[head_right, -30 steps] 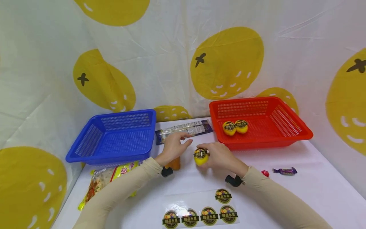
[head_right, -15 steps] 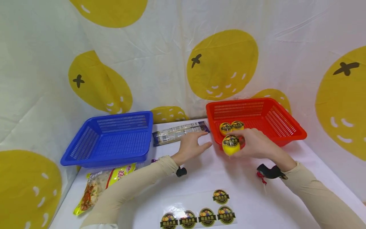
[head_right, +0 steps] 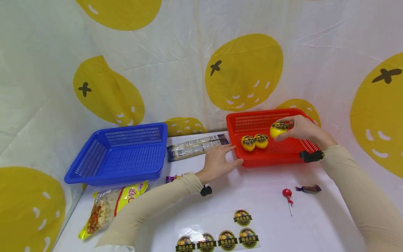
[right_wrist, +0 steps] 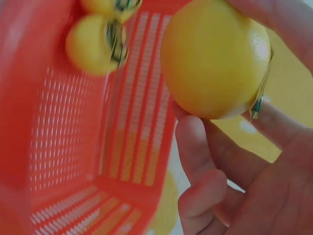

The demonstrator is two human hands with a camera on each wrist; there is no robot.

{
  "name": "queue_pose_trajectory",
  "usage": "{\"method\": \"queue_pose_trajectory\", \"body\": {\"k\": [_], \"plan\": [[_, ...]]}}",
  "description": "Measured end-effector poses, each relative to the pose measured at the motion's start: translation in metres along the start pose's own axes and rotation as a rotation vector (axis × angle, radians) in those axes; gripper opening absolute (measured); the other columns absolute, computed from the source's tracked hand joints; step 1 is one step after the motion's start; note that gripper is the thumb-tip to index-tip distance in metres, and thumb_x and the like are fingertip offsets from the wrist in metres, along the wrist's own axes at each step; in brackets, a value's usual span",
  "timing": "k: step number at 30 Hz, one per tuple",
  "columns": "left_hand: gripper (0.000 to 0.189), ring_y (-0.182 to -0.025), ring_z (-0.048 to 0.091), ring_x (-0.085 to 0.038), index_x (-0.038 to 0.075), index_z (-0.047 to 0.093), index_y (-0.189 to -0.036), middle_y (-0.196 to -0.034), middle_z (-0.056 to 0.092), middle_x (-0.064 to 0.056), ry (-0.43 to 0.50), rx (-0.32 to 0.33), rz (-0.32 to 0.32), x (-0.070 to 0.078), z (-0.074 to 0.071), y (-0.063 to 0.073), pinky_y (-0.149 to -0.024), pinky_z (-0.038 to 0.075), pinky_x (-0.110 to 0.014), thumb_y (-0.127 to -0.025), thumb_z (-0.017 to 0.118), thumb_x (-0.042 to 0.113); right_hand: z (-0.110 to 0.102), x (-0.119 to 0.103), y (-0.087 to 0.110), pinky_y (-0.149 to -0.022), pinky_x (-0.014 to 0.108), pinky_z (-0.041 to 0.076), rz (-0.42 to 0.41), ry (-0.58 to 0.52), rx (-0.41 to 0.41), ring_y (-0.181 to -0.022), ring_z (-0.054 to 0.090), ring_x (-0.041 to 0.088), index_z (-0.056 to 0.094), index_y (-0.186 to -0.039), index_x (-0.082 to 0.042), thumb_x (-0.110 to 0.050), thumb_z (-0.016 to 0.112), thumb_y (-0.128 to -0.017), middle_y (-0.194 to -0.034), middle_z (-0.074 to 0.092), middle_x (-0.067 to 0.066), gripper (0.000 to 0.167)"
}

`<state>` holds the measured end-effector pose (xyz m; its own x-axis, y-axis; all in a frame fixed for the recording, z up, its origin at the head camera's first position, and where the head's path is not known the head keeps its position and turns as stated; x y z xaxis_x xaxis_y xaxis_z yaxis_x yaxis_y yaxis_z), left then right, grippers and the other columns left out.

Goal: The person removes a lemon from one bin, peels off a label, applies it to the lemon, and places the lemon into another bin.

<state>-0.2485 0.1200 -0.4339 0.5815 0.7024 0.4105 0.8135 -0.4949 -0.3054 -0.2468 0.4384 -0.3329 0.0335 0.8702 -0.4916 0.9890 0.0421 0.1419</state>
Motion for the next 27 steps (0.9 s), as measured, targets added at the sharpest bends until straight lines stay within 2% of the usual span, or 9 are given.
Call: {"method": "queue_pose_trajectory", "body": {"k": [8,18,23,27], "plan": [[0.053,-0.118,0.064,-0.018,0.027,0.071,-0.132,-0.139,0.067,0.008,-0.009,0.023,0.011,0.001,-0.003,-0.003,-0.089,0.046,-0.040,-0.093,0.060,0.062,-0.009,0.025,-0.036,-0.097,0.066,0.045,0.010,0.038,-0.022,-0.122,0.053,0.052,0.051,-0.146,0.000,-0.037,0.085,-0.084,-0.135,0.059,0.035,0.080],[0.052,-0.116,0.064,-0.020,0.024,0.072,-0.130,-0.140,0.067,0.006,0.012,0.001,0.013,0.004,-0.002,-0.007,-0.087,0.047,-0.039,-0.093,0.062,0.060,0.005,0.057,-0.075,-0.104,0.073,0.037,0.010,0.048,-0.075,-0.125,0.046,0.052,0.048,-0.148,0.002,-0.035,0.088,-0.079,-0.140,0.052,0.036,0.087],[0.051,-0.114,0.065,-0.020,0.024,0.073,-0.130,-0.140,0.068,0.006,0.001,0.009,0.017,0.005,-0.002,-0.008,-0.086,0.047,-0.038,-0.093,0.064,0.059,0.014,0.073,-0.086,-0.104,0.076,0.034,0.039,0.032,-0.133,-0.126,0.037,0.054,0.047,-0.148,0.003,-0.038,0.089,-0.077,-0.142,0.046,0.037,0.092],[0.051,-0.115,0.065,-0.020,0.024,0.073,-0.130,-0.140,0.067,0.006,0.004,0.009,0.002,0.005,-0.001,-0.008,-0.085,0.047,-0.037,-0.093,0.065,0.058,0.021,0.080,-0.089,-0.104,0.075,0.034,0.005,0.046,-0.172,-0.123,0.041,0.052,0.049,-0.145,0.005,-0.036,0.090,-0.076,-0.139,0.050,0.037,0.089]]}}
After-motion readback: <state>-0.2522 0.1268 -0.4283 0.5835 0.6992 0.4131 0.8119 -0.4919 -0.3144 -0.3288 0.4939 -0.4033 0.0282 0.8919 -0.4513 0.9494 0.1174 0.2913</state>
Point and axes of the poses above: each hand's wrist, its own y-axis away from the middle knuckle, its own z-axis out of the palm, x = y × z, the point moved 1 cm from there along -y, towards the middle knuckle
